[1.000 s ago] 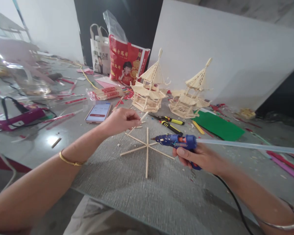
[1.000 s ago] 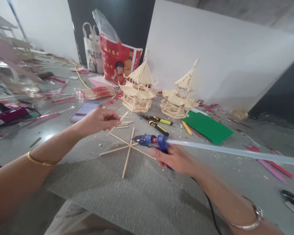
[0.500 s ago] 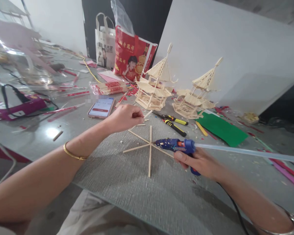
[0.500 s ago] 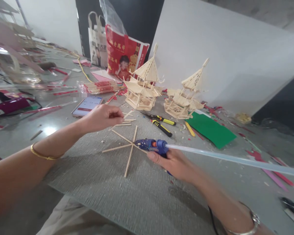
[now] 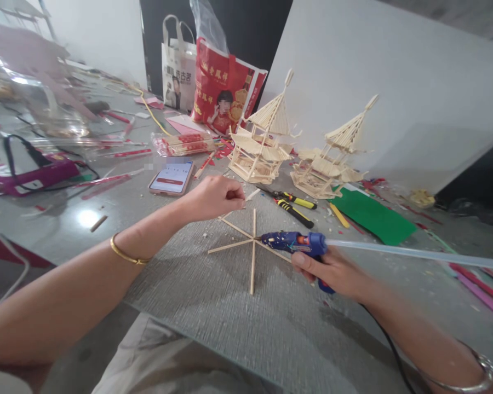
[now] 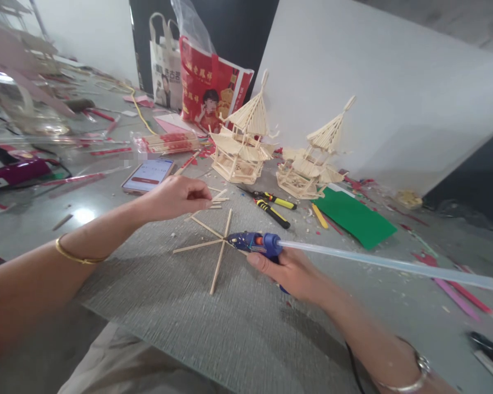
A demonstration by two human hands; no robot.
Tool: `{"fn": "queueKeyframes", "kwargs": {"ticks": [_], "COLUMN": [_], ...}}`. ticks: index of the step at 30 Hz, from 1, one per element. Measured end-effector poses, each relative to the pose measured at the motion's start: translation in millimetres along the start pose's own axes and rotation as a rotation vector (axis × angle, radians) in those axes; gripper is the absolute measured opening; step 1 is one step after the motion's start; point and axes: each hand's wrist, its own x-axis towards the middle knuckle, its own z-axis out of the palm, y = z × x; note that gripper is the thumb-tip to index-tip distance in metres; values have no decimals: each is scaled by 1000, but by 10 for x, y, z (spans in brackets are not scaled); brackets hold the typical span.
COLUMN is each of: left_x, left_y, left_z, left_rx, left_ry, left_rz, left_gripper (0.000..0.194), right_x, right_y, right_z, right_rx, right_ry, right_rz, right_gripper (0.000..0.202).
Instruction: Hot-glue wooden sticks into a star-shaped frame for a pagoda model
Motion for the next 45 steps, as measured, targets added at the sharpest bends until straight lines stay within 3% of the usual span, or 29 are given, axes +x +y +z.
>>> {"fn": "queueKeyframes", "kwargs": {"ticks": [17, 45], "left_x": [-1, 0], "left_y": [-50, 2], "left_z": [35, 25], "left_rx": [5, -39], "left_ry": [6, -8], "left_rz": [68, 33], "left_gripper": [10, 7], "right_x": [32, 28], "right_y": [10, 17], "right_z": [45, 47], "right_rx": [30, 33], "right_ry": [37, 17], "right_rz": [-30, 16], "right_gripper": [51, 49]}}
